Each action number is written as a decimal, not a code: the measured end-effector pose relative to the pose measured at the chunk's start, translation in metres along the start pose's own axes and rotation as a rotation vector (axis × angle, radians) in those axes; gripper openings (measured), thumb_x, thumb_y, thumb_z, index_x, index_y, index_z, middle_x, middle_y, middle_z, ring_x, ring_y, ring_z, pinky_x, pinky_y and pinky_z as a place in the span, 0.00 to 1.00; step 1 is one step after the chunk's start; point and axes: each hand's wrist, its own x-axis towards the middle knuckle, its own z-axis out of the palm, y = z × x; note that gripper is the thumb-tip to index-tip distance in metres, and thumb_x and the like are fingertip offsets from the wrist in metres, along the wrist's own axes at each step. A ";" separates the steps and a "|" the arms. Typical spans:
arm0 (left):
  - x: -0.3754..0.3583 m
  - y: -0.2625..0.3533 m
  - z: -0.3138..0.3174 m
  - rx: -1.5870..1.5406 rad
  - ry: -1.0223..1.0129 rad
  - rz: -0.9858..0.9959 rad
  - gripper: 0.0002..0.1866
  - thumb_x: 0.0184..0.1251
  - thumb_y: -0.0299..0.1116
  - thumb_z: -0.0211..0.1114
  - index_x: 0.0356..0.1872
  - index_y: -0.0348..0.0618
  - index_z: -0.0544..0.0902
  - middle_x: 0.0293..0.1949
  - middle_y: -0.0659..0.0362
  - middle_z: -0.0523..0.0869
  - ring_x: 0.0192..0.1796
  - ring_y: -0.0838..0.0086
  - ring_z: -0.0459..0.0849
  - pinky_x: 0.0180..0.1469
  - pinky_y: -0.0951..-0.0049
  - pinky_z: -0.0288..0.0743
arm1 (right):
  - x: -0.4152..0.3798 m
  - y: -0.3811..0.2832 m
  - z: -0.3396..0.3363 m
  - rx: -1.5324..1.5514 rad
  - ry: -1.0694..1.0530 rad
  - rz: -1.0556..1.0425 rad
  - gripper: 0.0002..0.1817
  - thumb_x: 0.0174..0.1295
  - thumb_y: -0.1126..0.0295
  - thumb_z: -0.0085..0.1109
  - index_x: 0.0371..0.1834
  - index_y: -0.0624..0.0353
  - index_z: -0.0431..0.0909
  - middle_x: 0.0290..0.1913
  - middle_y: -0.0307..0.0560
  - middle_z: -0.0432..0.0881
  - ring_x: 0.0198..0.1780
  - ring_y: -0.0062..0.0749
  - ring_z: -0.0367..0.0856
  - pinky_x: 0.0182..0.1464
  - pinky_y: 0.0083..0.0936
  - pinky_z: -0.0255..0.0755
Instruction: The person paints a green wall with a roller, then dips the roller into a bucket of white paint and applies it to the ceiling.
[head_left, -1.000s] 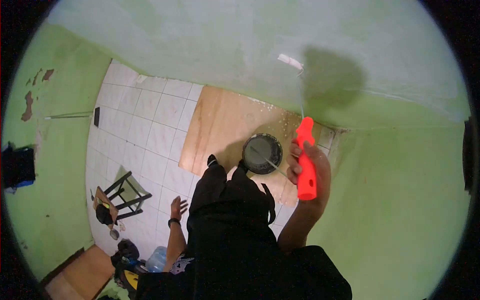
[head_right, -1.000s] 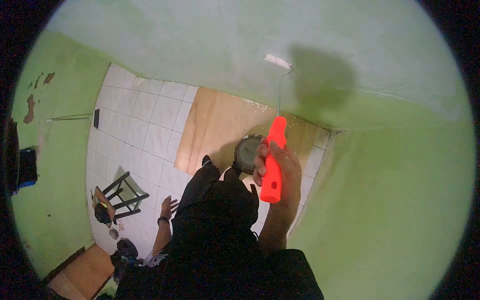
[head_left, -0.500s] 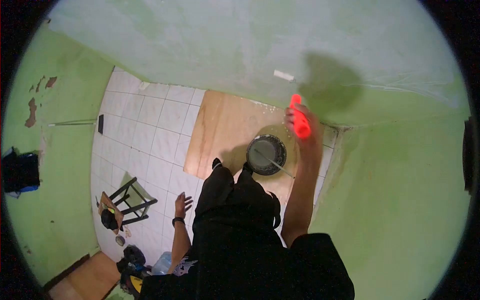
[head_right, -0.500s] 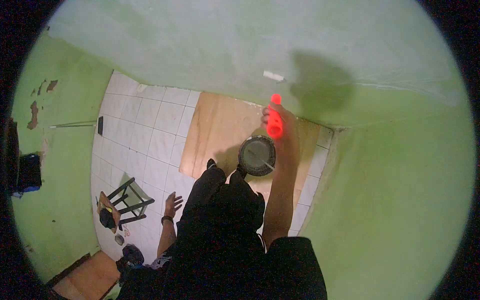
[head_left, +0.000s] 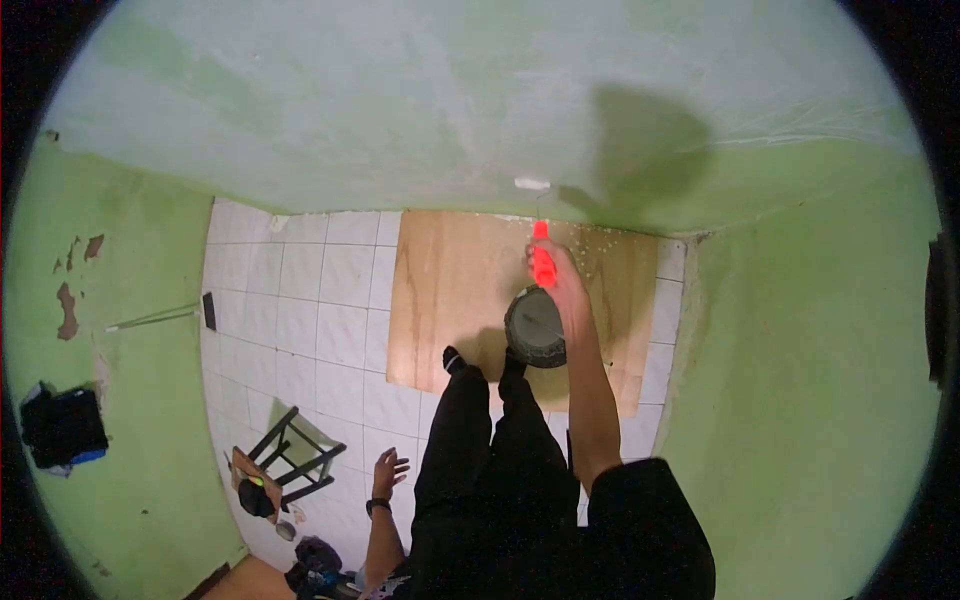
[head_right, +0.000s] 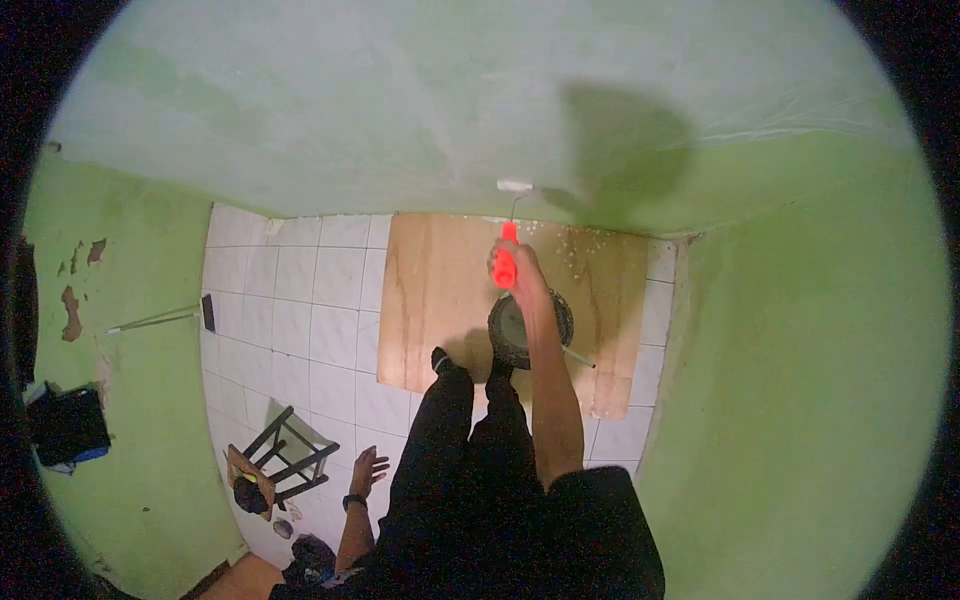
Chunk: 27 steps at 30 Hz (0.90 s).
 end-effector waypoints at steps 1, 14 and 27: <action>-0.002 -0.001 -0.002 -0.021 0.029 -0.002 0.25 0.67 0.47 0.51 0.62 0.52 0.64 0.43 0.53 0.83 0.40 0.70 0.83 0.33 0.74 0.75 | -0.043 -0.014 0.031 -0.064 0.038 0.030 0.09 0.56 0.68 0.56 0.33 0.58 0.67 0.24 0.38 0.72 0.21 0.24 0.71 0.23 0.21 0.67; -0.008 -0.008 -0.012 -0.070 0.043 -0.046 0.28 0.66 0.53 0.52 0.62 0.49 0.64 0.44 0.53 0.82 0.42 0.69 0.82 0.38 0.72 0.76 | 0.045 0.036 0.037 0.004 -0.027 0.024 0.10 0.55 0.67 0.58 0.32 0.60 0.68 0.25 0.39 0.73 0.24 0.22 0.71 0.25 0.17 0.65; 0.008 0.009 -0.016 -0.072 -0.007 0.024 0.24 0.68 0.46 0.51 0.62 0.50 0.64 0.42 0.53 0.84 0.39 0.70 0.83 0.34 0.74 0.74 | 0.121 0.073 0.015 0.130 -0.027 0.077 0.09 0.55 0.70 0.56 0.34 0.60 0.67 0.25 0.38 0.70 0.25 0.22 0.69 0.24 0.15 0.62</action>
